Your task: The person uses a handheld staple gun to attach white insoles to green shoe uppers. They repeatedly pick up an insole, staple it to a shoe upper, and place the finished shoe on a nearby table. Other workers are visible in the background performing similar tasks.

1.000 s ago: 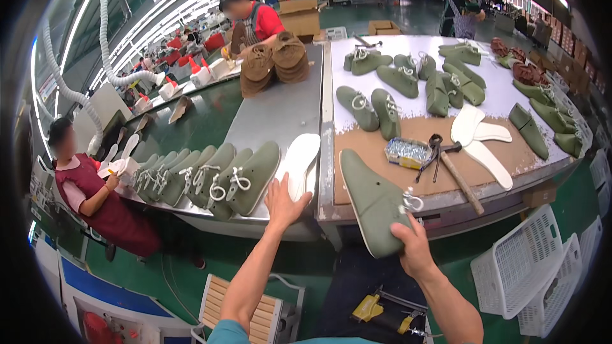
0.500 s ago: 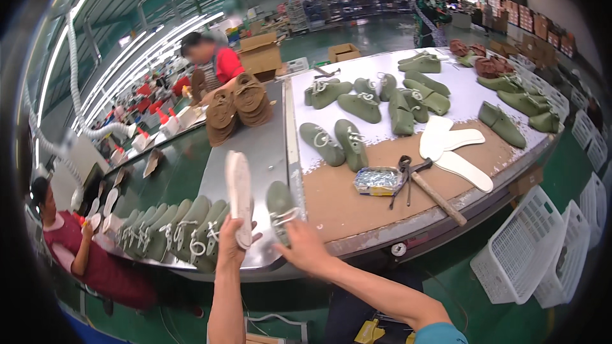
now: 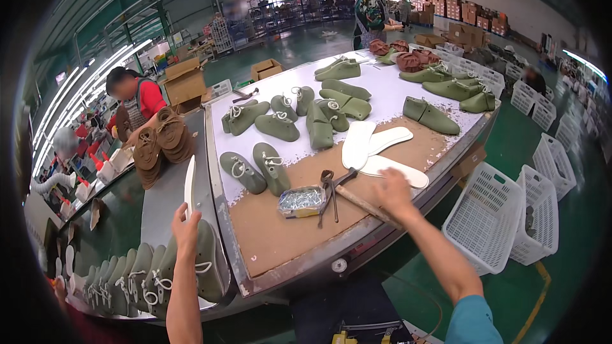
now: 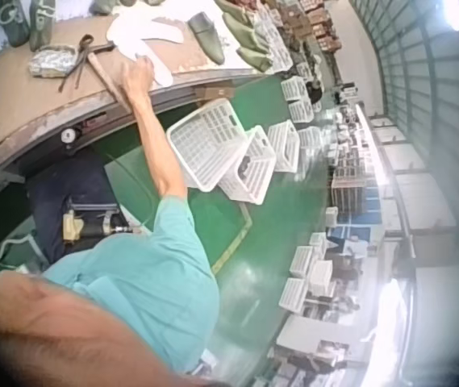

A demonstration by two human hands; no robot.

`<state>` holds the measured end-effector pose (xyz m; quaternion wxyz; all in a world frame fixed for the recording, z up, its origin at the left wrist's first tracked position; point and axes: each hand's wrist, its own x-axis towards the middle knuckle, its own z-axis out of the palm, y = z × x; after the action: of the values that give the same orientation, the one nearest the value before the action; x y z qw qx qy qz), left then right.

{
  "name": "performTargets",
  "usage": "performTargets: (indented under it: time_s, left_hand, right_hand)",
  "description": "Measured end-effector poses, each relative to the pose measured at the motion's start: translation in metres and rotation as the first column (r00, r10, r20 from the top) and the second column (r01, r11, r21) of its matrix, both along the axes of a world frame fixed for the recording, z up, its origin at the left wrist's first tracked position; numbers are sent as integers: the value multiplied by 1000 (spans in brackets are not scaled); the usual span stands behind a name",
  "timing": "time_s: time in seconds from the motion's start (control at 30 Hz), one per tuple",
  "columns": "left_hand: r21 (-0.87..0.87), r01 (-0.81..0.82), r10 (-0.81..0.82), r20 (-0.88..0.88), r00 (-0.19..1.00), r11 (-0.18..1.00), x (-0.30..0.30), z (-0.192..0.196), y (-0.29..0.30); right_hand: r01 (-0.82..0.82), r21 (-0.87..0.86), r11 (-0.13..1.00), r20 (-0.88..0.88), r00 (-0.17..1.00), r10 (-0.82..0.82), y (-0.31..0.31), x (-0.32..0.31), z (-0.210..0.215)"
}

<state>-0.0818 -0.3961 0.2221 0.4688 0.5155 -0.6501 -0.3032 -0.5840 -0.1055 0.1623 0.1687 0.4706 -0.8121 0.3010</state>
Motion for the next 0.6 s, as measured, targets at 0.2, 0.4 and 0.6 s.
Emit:
performTargets:
  time_s: [0.2, 0.4, 0.6]
  left_hand:
    - [-227, -185, 264, 396, 879, 956, 7, -8, -44]
    - [-177, 90, -34, 297, 954, 980, -113, 6, -44]
    - [113, 154, -168, 128, 977, 982, -193, -11, -67]
  right_hand:
    - [-15, 320, 947, 299, 950, -86, 22, -74, 22]
    - [-110, 244, 964, 257, 965, 45, 32, -98, 52]
    - [-169, 222, 960, 321, 943, 92, 37, -85, 106]
